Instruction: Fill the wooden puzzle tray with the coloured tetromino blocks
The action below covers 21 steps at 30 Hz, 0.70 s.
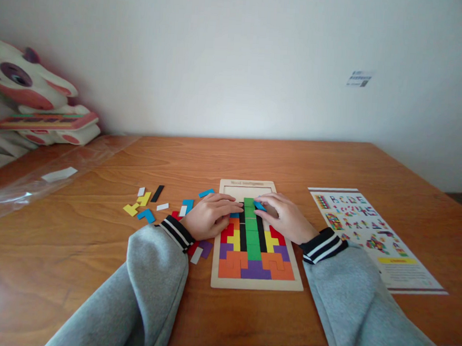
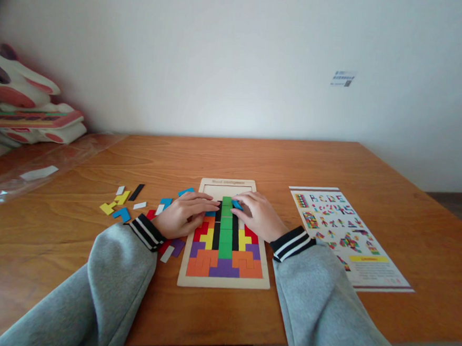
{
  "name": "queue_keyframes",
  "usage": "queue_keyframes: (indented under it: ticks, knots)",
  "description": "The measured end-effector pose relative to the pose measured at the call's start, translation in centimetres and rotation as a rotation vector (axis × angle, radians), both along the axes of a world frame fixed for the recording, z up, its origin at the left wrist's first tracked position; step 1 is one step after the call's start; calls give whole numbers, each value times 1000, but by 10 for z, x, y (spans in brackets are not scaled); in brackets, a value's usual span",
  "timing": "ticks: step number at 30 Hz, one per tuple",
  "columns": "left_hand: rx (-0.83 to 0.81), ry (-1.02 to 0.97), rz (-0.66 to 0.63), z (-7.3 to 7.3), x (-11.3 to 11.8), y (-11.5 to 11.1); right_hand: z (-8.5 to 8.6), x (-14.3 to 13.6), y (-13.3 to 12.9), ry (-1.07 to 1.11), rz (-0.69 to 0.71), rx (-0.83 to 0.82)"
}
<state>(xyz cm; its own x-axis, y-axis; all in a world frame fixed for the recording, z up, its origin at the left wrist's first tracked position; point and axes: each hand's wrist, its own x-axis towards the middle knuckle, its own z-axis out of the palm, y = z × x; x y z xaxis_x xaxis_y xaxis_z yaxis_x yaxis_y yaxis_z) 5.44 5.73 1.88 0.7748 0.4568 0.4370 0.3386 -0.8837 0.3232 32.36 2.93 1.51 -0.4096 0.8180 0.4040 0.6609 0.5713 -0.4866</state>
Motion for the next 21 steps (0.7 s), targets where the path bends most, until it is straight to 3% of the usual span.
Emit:
queue_keyframes:
  ticks: [9,15,21]
  knots:
    - [-26,16,-52,-2,0,1,-1,-3,-1,86,-32,-20]
    - [11,-7,-69,-3,0,1,-1,-10,2,75,69,-8]
    - [4,-12,-62,-2,0,1,1,-13,5,94,78,-37]
